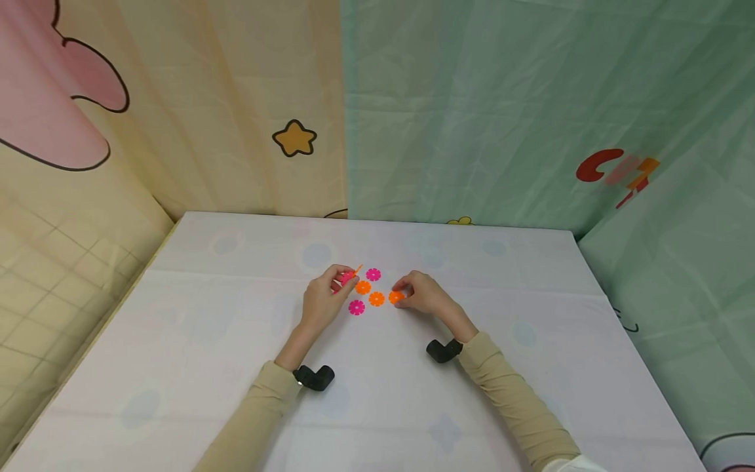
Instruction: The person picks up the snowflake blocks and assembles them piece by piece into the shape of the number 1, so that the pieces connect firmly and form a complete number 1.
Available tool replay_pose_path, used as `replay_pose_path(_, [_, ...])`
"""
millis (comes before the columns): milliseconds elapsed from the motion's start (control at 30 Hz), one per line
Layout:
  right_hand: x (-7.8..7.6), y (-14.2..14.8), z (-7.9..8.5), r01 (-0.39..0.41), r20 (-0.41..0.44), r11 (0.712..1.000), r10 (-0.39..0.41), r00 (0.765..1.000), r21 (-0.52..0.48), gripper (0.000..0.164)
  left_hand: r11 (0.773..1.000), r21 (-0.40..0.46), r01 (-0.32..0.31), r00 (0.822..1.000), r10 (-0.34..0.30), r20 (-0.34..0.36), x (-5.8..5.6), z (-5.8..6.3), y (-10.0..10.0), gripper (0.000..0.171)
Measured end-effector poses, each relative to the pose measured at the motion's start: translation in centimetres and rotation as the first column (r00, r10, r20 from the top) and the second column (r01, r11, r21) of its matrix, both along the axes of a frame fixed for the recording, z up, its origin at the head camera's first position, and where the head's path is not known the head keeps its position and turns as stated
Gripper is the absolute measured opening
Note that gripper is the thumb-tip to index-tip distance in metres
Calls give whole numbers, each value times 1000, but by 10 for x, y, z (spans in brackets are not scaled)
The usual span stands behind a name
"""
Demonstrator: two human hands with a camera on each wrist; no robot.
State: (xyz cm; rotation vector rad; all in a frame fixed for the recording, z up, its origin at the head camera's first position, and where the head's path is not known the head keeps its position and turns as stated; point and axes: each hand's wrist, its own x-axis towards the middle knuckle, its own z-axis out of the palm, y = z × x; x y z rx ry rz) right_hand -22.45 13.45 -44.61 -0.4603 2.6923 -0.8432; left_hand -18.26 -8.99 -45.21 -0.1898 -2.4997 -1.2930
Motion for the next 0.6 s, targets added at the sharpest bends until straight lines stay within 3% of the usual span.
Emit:
replay_pose_path(400, [1,1,1,25,9,999,-24,1000,-35,29,1000,5,5,1000,-5,11,0,2,-1,24])
replay_pose_path(600, [2,4,0,-19,15,999,20,1000,-32,30,1000,4,7,1000,-7,17,0,2,-1,24])
